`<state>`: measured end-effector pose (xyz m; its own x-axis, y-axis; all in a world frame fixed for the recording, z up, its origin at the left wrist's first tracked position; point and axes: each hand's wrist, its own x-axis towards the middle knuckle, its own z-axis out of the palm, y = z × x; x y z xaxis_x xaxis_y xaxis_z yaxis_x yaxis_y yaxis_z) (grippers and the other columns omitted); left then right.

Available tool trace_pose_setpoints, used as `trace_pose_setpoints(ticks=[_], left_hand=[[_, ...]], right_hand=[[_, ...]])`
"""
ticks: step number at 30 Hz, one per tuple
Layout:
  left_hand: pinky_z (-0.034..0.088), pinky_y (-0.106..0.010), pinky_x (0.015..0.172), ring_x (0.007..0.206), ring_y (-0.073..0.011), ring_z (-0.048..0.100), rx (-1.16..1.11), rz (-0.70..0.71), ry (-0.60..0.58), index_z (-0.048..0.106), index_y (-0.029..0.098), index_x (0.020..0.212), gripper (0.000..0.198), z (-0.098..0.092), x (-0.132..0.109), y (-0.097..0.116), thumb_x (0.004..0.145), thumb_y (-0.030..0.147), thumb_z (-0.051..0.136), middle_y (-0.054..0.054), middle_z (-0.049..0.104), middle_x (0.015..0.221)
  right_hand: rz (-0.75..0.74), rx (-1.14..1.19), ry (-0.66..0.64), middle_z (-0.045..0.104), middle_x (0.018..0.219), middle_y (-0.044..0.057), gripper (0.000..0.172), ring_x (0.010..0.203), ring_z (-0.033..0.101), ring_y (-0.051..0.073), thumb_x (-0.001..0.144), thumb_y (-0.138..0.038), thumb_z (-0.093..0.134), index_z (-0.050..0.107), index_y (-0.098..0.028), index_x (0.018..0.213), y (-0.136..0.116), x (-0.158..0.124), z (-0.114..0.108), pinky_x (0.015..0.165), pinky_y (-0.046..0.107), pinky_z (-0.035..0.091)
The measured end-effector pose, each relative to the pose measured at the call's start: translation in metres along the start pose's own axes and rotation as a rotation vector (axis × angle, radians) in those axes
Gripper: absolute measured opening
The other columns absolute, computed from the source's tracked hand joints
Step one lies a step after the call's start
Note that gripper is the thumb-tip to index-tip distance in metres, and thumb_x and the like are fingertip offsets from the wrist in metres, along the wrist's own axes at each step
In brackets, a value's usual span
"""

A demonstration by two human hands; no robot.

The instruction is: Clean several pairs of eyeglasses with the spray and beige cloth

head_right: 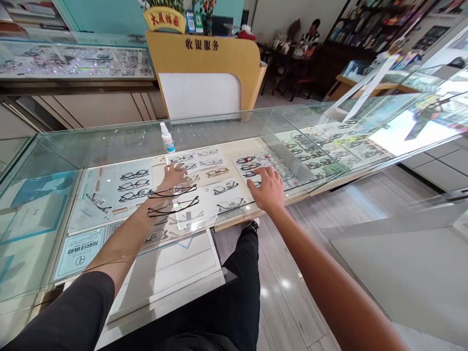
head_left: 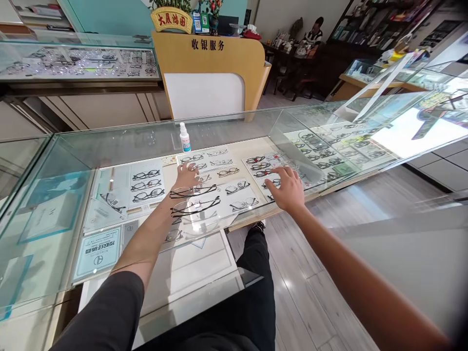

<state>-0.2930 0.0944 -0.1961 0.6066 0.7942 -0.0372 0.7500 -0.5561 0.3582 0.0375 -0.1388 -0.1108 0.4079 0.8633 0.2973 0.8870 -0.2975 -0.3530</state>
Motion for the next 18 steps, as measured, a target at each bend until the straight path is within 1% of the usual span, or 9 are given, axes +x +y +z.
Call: trace_pose_setpoints(ticks=[2, 4, 8, 10, 12, 13, 15, 16, 18], left_hand=[[0.015, -0.064, 0.134, 0.156, -0.0407, 0.028, -0.002, 0.006, -0.012, 0.059, 0.017, 0.098, 0.020, 0.003, 0.007, -0.001, 0.099, 0.028, 0.076, -0.013, 0.059, 0.159], [0.016, -0.063, 0.133, 0.153, -0.0392, 0.028, -0.006, -0.002, -0.021, 0.058, 0.017, 0.095, 0.021, 0.006, 0.013, 0.000, 0.098, 0.029, 0.076, -0.014, 0.061, 0.153], [0.021, -0.066, 0.131, 0.152, -0.0440, 0.034, 0.007, -0.060, -0.039, 0.059, 0.016, 0.084, 0.021, 0.011, 0.021, 0.004, 0.093, 0.024, 0.077, -0.017, 0.064, 0.144], [0.026, -0.067, 0.132, 0.153, -0.0449, 0.040, 0.031, -0.073, -0.038, 0.064, 0.015, 0.085, 0.017, 0.011, 0.023, 0.007, 0.096, 0.023, 0.075, -0.018, 0.067, 0.140], [0.038, -0.066, 0.130, 0.151, -0.0410, 0.051, 0.054, -0.071, -0.026, 0.074, 0.014, 0.104, 0.016, 0.010, 0.022, 0.010, 0.104, 0.030, 0.073, -0.016, 0.070, 0.142], [0.047, -0.063, 0.127, 0.147, -0.0377, 0.059, 0.062, -0.071, -0.022, 0.076, 0.014, 0.118, 0.024, 0.009, 0.022, 0.012, 0.107, 0.035, 0.073, -0.015, 0.070, 0.144], [0.062, -0.057, 0.114, 0.134, -0.0317, 0.070, 0.068, -0.070, -0.016, 0.072, 0.018, 0.142, 0.042, 0.005, 0.019, 0.017, 0.109, 0.044, 0.076, -0.014, 0.071, 0.149], [0.066, -0.054, 0.109, 0.129, -0.0299, 0.073, 0.067, -0.067, -0.010, 0.070, 0.019, 0.147, 0.047, 0.003, 0.018, 0.019, 0.109, 0.045, 0.077, -0.014, 0.071, 0.150], [0.067, -0.053, 0.107, 0.127, -0.0291, 0.074, 0.056, -0.046, 0.010, 0.069, 0.019, 0.149, 0.048, -0.002, 0.012, 0.025, 0.109, 0.044, 0.076, -0.015, 0.071, 0.149]], right_hand=[[-0.005, -0.004, 0.005, 0.072, 0.148, 0.016, 0.042, 0.137, 0.062, 0.045, 0.101, -0.049, 0.059, 0.074, -0.026, 0.132, 0.000, -0.001, 0.000, 0.117, 0.063, 0.050], [-0.004, -0.014, 0.005, 0.072, 0.148, 0.016, 0.042, 0.137, 0.062, 0.045, 0.101, -0.050, 0.059, 0.074, -0.026, 0.133, 0.000, -0.002, -0.001, 0.117, 0.062, 0.050], [0.006, -0.026, -0.009, 0.072, 0.148, 0.016, 0.044, 0.138, 0.061, 0.046, 0.101, -0.050, 0.058, 0.074, -0.026, 0.134, -0.001, -0.002, -0.003, 0.117, 0.063, 0.051], [0.010, -0.024, -0.014, 0.072, 0.148, 0.016, 0.044, 0.138, 0.062, 0.046, 0.101, -0.050, 0.059, 0.074, -0.025, 0.134, -0.002, -0.002, -0.003, 0.117, 0.063, 0.051], [0.010, -0.020, -0.012, 0.072, 0.148, 0.017, 0.043, 0.137, 0.062, 0.046, 0.101, -0.049, 0.059, 0.074, -0.025, 0.133, -0.002, -0.002, -0.003, 0.117, 0.063, 0.051], [0.009, -0.018, -0.009, 0.072, 0.148, 0.017, 0.043, 0.137, 0.062, 0.045, 0.101, -0.049, 0.059, 0.074, -0.025, 0.133, -0.002, -0.002, -0.003, 0.117, 0.062, 0.051], [0.007, -0.016, -0.003, 0.072, 0.148, 0.017, 0.041, 0.138, 0.062, 0.045, 0.102, -0.049, 0.059, 0.074, -0.025, 0.132, -0.002, -0.001, -0.002, 0.117, 0.061, 0.051], [0.006, -0.018, -0.001, 0.072, 0.148, 0.017, 0.041, 0.138, 0.062, 0.045, 0.102, -0.048, 0.059, 0.074, -0.025, 0.132, -0.002, -0.001, -0.001, 0.118, 0.061, 0.051], [0.002, -0.019, 0.000, 0.072, 0.148, 0.017, 0.041, 0.138, 0.062, 0.044, 0.102, -0.047, 0.059, 0.074, -0.024, 0.132, -0.001, -0.001, 0.000, 0.118, 0.061, 0.050]])
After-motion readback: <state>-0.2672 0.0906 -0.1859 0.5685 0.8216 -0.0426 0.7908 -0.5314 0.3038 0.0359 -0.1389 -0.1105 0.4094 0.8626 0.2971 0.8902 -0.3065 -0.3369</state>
